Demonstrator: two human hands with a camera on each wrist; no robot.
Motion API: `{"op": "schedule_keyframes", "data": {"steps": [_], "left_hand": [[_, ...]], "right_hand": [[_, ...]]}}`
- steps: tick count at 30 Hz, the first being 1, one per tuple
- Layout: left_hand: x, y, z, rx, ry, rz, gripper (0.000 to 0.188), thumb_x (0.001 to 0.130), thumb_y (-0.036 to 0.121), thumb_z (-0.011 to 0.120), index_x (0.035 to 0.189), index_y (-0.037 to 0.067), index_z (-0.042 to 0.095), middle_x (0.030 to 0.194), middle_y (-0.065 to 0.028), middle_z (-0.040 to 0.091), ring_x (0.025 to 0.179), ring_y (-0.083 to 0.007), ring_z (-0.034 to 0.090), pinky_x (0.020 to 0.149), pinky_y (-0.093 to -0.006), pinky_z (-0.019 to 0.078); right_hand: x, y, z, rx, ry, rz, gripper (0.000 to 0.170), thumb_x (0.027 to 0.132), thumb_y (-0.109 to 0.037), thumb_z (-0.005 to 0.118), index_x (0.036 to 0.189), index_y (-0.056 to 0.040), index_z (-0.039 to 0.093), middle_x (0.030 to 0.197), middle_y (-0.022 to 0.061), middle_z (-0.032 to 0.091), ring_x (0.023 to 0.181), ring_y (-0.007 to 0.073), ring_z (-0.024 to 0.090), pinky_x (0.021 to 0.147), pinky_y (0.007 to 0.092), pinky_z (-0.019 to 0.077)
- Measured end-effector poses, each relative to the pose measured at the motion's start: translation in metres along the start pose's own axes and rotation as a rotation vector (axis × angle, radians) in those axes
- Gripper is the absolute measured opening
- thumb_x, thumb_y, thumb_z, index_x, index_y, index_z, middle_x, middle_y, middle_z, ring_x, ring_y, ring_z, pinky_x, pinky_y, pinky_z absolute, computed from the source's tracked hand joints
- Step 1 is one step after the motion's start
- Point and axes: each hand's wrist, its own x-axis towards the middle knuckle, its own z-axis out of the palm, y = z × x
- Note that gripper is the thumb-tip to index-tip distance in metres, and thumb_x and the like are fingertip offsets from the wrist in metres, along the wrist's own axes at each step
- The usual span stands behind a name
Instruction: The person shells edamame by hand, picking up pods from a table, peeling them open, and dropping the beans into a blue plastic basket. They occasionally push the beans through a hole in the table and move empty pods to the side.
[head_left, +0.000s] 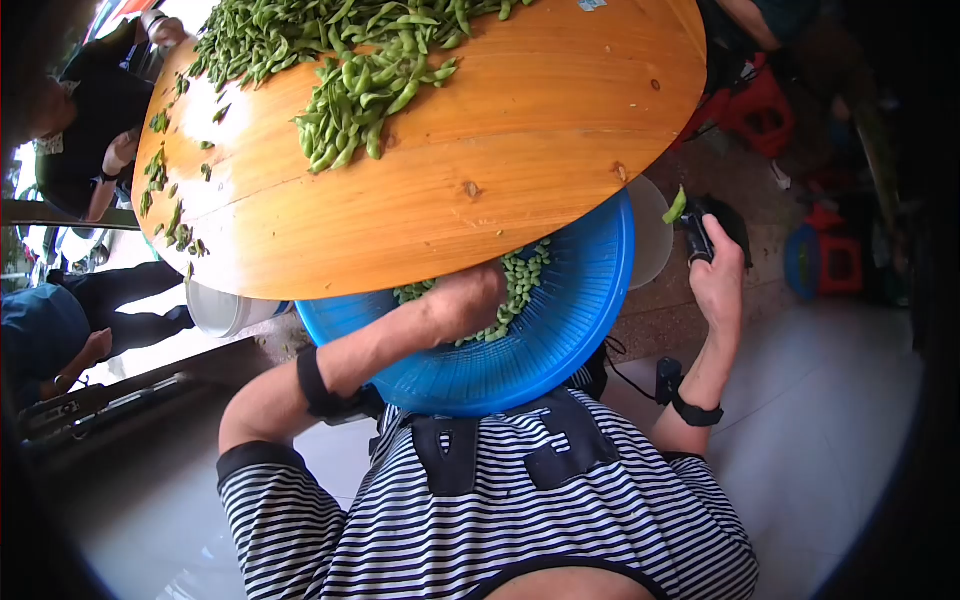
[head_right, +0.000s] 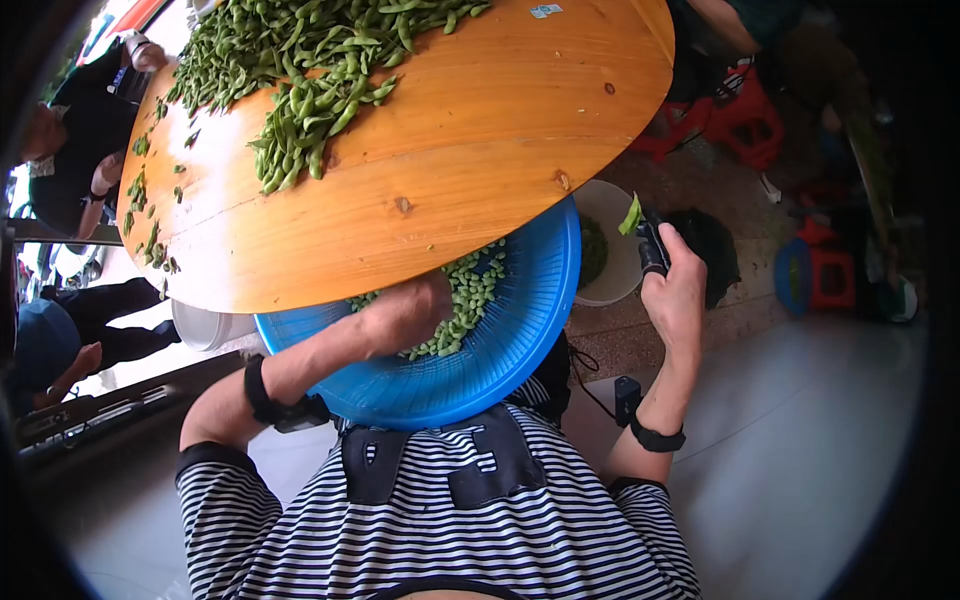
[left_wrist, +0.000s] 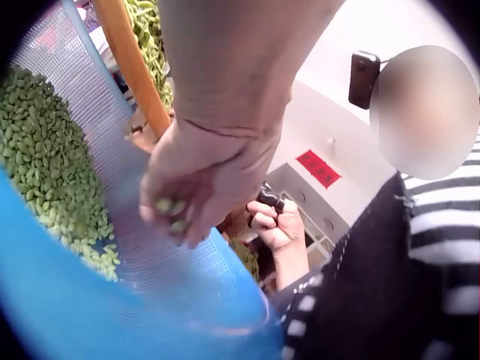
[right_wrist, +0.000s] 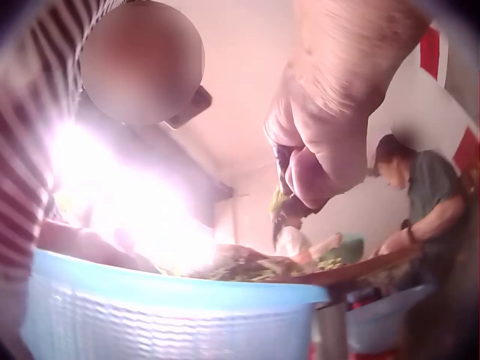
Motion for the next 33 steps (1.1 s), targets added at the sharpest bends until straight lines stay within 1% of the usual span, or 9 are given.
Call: {"op": "schedule_keyframes", "data": {"steps": [1,3,5,11,17,19,23,25,33], "left_hand": [[0.003,-0.007,0.010,0.002,0.002,-0.003,0.022,0.085,0.016,0.059,0.095,-0.003,0.065,0.099,-0.0213,0.063,0.094,-0.0345,0.064,0.076,-0.0416,0.0544],[0.008,-0.027,0.037,1.713,0.340,0.015,0.032,0.089,0.022,0.052,0.107,-0.002,0.064,0.108,-0.0197,0.063,0.098,-0.0346,0.064,0.078,-0.0433,0.0563],[0.003,-0.035,0.008,2.061,0.354,0.026,0.043,0.095,0.032,0.044,0.118,-0.001,0.059,0.115,-0.0178,0.062,0.106,-0.0330,0.062,0.084,-0.0451,0.0563],[0.030,-0.020,0.035,1.464,0.450,-0.010,0.035,0.092,0.029,0.050,0.111,0.000,0.058,0.102,-0.0184,0.064,0.097,-0.0333,0.065,0.076,-0.0426,0.0557],[0.043,0.005,0.033,0.981,0.496,-0.036,0.028,0.090,0.026,0.056,0.105,0.002,0.058,0.092,-0.0190,0.066,0.090,-0.0335,0.067,0.070,-0.0404,0.0552],[0.019,0.022,-0.028,-0.837,0.163,-0.159,0.021,0.081,0.012,0.066,0.094,0.001,0.054,0.077,-0.0163,0.060,0.076,-0.0328,0.065,0.062,-0.0391,0.0513],[-0.021,0.022,-0.079,-1.213,0.269,0.025,0.017,0.083,0.003,0.066,0.092,0.004,0.052,0.076,-0.0099,0.059,0.070,-0.0248,0.064,0.060,-0.0350,0.0519],[-0.033,0.018,-0.088,-1.986,0.214,-0.149,0.016,0.086,-0.003,0.065,0.091,0.005,0.052,0.080,-0.0049,0.058,0.067,-0.0162,0.062,0.059,-0.0291,0.0527],[-0.056,0.001,-0.083,-1.950,0.739,-0.133,0.011,0.088,-0.005,0.062,0.092,0.000,0.054,0.081,-0.0020,0.060,0.071,-0.0092,0.063,0.062,-0.0232,0.0535]], "right_hand": [[0.002,0.008,0.003,0.001,0.002,-0.003,0.049,0.071,0.006,0.049,0.119,0.0105,0.055,0.098,0.0280,0.065,0.095,0.0338,0.065,0.084,0.0348,0.0474],[0.010,0.032,0.013,-0.316,0.012,0.027,0.050,0.070,0.006,0.050,0.120,0.0098,0.055,0.096,0.0320,0.063,0.093,0.0394,0.064,0.082,0.0367,0.0480],[0.012,0.031,0.012,-0.313,-0.027,0.063,0.051,0.070,0.005,0.051,0.121,0.0096,0.055,0.092,0.0311,0.064,0.091,0.0405,0.064,0.082,0.0377,0.0483],[0.011,0.038,0.018,-0.223,0.025,0.058,0.051,0.069,0.004,0.052,0.120,0.0086,0.056,0.088,0.0295,0.064,0.087,0.0377,0.066,0.080,0.0365,0.0486],[0.000,0.011,0.007,0.136,0.122,-0.093,0.045,0.071,0.009,0.045,0.113,0.0064,0.061,0.085,0.0159,0.068,0.072,0.0181,0.062,0.069,0.0281,0.0483],[-0.012,-0.030,-0.004,0.590,-0.223,0.049,0.043,0.073,0.010,0.041,0.109,0.0033,0.064,0.082,0.0050,0.065,0.065,0.0060,0.052,0.056,0.0202,0.0412],[-0.030,-0.064,0.003,0.721,-0.571,-0.059,0.041,0.073,0.008,0.040,0.105,0.0036,0.065,0.076,-0.0025,0.056,0.063,0.0006,0.043,0.053,0.0164,0.0334],[-0.033,-0.068,0.016,0.788,-0.679,-0.140,0.042,0.070,0.005,0.040,0.104,0.0045,0.065,0.075,-0.0039,0.053,0.063,0.0008,0.041,0.054,0.0166,0.0333],[-0.042,-0.112,0.052,1.338,-0.855,0.175,0.043,0.074,0.003,0.032,0.106,0.0078,0.060,0.064,-0.0020,0.045,0.050,0.0015,0.034,0.042,0.0171,0.0273]]}}
